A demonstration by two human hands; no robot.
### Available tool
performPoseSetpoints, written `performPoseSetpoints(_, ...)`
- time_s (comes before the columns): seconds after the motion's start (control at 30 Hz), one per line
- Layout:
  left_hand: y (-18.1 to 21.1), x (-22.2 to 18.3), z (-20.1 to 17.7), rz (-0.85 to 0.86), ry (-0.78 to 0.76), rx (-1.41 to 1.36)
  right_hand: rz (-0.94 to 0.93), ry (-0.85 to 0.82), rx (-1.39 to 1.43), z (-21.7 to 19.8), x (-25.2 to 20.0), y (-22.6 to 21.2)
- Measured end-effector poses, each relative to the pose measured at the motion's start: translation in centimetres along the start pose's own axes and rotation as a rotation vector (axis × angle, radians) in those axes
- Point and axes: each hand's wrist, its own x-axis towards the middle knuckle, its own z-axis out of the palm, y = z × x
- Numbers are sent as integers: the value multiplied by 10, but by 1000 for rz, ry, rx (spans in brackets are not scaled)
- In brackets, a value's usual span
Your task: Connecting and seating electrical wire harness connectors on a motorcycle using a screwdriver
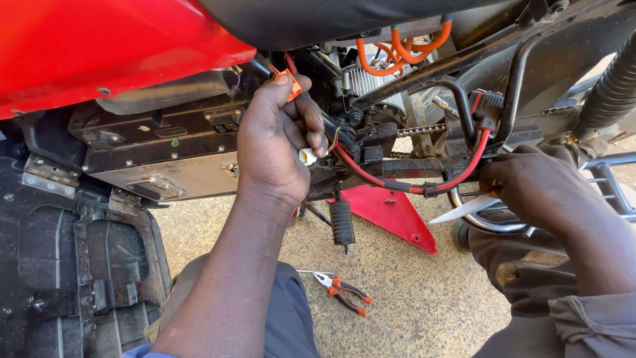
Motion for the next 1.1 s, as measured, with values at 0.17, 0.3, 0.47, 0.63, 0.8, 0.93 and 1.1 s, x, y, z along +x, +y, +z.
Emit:
performPoseSetpoints(0.17, 1, 2, -2, -2, -16, -16, -128, 89, 36, 27, 16, 22)
performPoseSetpoints(0.3, 4, 1, 1, -36, 7, -11, -181, 35, 43, 1, 0, 20)
performPoseSetpoints(0.47, 1, 3, -5, -50, -30, -5, -343, 281, 200, 5, -3, 37)
performPoseSetpoints(0.63, 3, 4, -13, -27, -91, -16, -564, 532, 1065, -56, -50, -20)
performPoseSetpoints(0.8, 8, 3, -18, -2, -286, -101, -458, 248, 1930, -64, -44, -73)
performPoseSetpoints(0.93, 12, 6, -16, -8, -237, -82, -394, 91, 2006, -83, -50, -102)
performPoseSetpoints(1.1, 10, 9, -17, -39, -267, -108, -429, 149, 1876, -85, -52, -116)
